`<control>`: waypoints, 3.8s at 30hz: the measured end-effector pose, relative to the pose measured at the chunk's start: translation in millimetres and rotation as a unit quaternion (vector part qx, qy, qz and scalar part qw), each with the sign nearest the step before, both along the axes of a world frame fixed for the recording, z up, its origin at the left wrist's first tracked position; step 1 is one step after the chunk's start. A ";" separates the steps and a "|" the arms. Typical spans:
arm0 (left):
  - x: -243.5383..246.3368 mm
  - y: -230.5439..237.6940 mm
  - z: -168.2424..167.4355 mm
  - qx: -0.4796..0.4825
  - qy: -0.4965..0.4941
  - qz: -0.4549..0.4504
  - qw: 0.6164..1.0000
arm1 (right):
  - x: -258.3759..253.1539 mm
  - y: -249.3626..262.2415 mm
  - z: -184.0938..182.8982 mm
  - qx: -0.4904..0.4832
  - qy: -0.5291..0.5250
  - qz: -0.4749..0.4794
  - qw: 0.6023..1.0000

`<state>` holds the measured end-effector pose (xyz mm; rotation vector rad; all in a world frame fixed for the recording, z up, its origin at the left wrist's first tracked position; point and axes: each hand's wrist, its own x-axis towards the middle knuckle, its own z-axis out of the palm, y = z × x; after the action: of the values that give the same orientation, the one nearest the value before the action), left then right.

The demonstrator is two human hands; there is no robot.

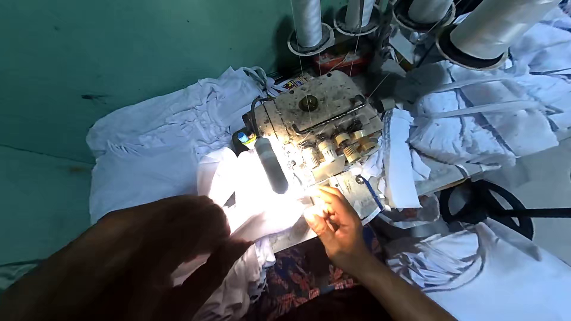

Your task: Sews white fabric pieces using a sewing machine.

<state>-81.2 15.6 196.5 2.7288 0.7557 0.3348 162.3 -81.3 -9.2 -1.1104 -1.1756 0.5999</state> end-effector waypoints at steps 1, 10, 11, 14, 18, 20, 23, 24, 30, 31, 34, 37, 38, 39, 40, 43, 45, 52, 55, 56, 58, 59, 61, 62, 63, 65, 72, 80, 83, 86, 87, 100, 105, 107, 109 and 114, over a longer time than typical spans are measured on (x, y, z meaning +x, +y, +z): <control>-3.2 -6.7 6.5 0.000 0.004 0.009 1.000 | -5.9 -4.0 -4.8 -0.001 0.006 -0.018 1.000; 4.1 -13.5 35.3 0.184 0.103 0.038 0.977 | -118.0 57.9 41.5 -0.122 0.179 0.150 0.965; 2.1 -15.7 34.0 0.186 0.102 0.040 0.977 | -117.8 56.7 42.2 -0.129 0.210 0.139 0.959; -12.7 -23.6 23.6 0.149 0.095 0.031 0.984 | -89.2 23.7 20.6 -0.114 0.199 0.143 0.963; -20.6 -31.9 10.5 0.111 0.055 0.030 0.992 | -50.3 -12.0 -8.5 -0.087 0.056 0.006 0.995; -16.3 -31.9 11.0 0.107 0.043 0.024 0.993 | -48.4 -3.1 -4.4 -0.090 -0.002 -0.011 0.996; -5.5 -30.4 18.5 0.117 0.048 0.022 0.992 | -66.1 21.8 19.1 -0.167 -0.096 0.144 0.971; -3.0 -29.9 20.3 0.121 0.050 0.021 0.991 | -73.7 28.8 25.3 -0.176 -0.103 0.185 0.961; -10.6 -34.6 12.4 0.111 0.041 0.023 0.993 | -59.2 0.2 -2.2 0.025 -0.070 0.067 0.995; -11.6 -34.3 11.1 0.110 0.037 0.020 0.993 | -50.0 -3.7 -0.7 0.048 -0.062 0.032 0.996; -6.0 -37.0 9.8 0.101 0.028 0.000 0.994 | -23.3 2.1 37.7 0.069 -0.065 0.031 0.995; 6.7 -43.5 12.2 0.121 0.042 -0.042 0.991 | -1.3 18.1 86.8 0.025 -0.104 0.209 0.972; 10.5 -45.1 12.6 0.129 0.048 -0.055 0.989 | 3.4 22.1 97.7 0.021 -0.114 0.269 0.956; 13.7 -46.4 12.7 0.133 0.054 -0.066 0.988 | 6.8 23.5 104.4 0.024 -0.122 0.309 0.943; 16.6 -47.1 12.0 0.133 0.058 -0.073 0.987 | 9.2 20.9 106.9 0.029 -0.127 0.323 0.938; 23.5 -43.0 3.3 0.144 0.079 -0.069 0.984 | 14.6 -8.9 86.6 0.016 -0.153 0.235 0.960; 23.7 -29.0 -8.2 0.161 0.103 -0.047 0.981 | 15.6 -37.6 56.5 -0.011 -0.173 0.157 0.972; -0.5 63.4 -24.1 0.169 0.168 -0.011 0.971 | 4.8 -75.3 -9.2 -0.058 -0.137 0.063 0.987; -10.9 73.3 -6.0 0.167 0.156 -0.006 0.974 | 4.9 -51.5 -4.6 -0.058 -0.131 0.062 0.988; -10.6 70.3 4.5 0.160 0.156 0.004 0.975 | 4.9 -42.3 -4.9 -0.059 -0.128 0.062 0.988; -2.8 56.2 27.7 0.113 0.164 0.045 0.979 | 4.2 -24.5 -5.4 -0.054 -0.117 0.064 0.990; 0.5 48.6 36.2 0.092 0.170 0.067 0.979 | 3.2 -15.9 -5.2 -0.050 -0.112 0.063 0.990; 9.5 31.1 44.0 0.069 0.134 0.097 0.984 | 2.0 0.6 -3.0 -0.044 -0.107 0.061 0.991; 12.7 22.5 43.5 0.054 0.101 0.103 0.988 | 2.0 8.4 -0.9 -0.045 -0.106 0.063 0.991; 15.6 16.4 43.2 0.051 0.084 0.094 0.991 | 2.6 15.5 1.0 -0.047 -0.102 0.068 0.991; 18.0 9.1 39.8 0.059 0.070 0.071 0.993 | 4.4 25.7 3.4 -0.052 -0.093 0.084 0.991; 11.8 -32.2 34.3 0.110 0.034 0.005 0.993 | 16.4 30.4 30.1 -0.047 -0.120 0.138 0.982; -18.8 -76.5 48.4 0.132 0.101 0.002 0.986 | 0.4 24.4 96.4 0.042 -0.125 0.277 0.952; -17.6 -76.1 44.5 0.141 0.094 -0.006 0.986 | -1.4 15.5 91.0 0.042 -0.133 0.265 0.954; -13.7 -66.0 32.1 0.160 0.122 0.032 0.979 | 11.9 -13.3 65.6 0.007 -0.145 0.205 0.968; -15.6 -54.1 21.8 0.178 0.126 0.046 0.975 | 15.4 -26.0 51.8 -0.014 -0.151 0.178 0.972; 5.4 11.1 55.6 0.022 0.114 0.113 0.987 | 10.5 -10.3 1.0 -0.047 -0.118 0.085 0.988; 1.7 -12.1 50.1 0.026 0.024 0.054 0.998 | 12.7 35.5 8.5 -0.069 -0.112 0.095 0.987; 0.3 -28.9 50.4 -0.041 -0.016 0.029 0.999 | 17.3 44.9 15.0 -0.088 -0.129 0.110 0.982; -10.4 -42.0 48.8 -0.051 -0.014 0.008 0.999 | 21.2 45.9 27.2 -0.091 -0.152 0.133 0.975; 1.6 -61.1 71.7 0.093 0.063 -0.022 0.993 | 7.2 31.2 90.3 0.021 -0.110 0.261 0.959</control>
<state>-79.6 -45.4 268.2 2.9601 0.7275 0.2362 169.4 -50.0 81.1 -0.8423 -1.6894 0.8636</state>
